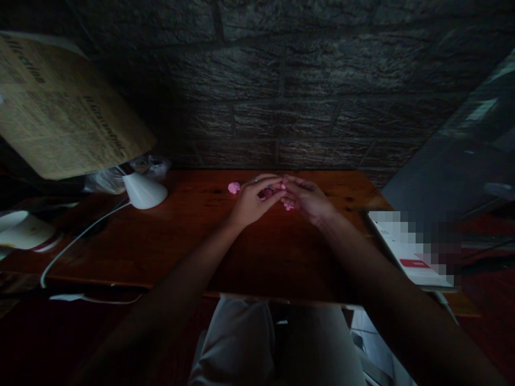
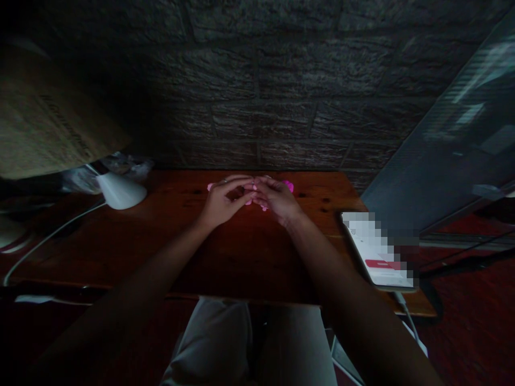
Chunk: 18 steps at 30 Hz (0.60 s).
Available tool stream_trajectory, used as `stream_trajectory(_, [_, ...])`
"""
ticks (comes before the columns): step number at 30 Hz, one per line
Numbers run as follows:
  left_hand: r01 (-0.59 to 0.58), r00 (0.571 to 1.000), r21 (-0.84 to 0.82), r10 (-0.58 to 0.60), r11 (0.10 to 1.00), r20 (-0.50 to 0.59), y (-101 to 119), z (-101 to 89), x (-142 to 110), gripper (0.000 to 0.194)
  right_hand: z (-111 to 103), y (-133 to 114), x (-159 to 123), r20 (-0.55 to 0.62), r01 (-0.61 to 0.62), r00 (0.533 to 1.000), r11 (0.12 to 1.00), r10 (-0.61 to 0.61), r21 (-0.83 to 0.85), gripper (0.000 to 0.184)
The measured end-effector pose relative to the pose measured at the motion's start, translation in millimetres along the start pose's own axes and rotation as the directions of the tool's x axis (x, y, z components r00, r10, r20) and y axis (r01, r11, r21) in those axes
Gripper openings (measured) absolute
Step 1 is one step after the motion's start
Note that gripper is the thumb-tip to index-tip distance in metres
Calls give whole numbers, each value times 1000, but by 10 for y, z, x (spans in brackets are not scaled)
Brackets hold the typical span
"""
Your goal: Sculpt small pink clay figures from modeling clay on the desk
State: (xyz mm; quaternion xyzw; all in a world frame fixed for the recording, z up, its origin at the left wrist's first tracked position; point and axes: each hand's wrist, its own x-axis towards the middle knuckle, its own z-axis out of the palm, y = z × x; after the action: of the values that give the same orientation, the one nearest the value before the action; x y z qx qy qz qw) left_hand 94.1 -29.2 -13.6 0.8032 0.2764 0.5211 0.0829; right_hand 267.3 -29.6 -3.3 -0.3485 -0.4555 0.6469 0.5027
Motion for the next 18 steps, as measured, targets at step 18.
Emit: stream_trajectory(18, [242,969,-144,-246,959,-13,-45,37,-32,15,44,-66,-30,-99,-90,991,996,91,12,8])
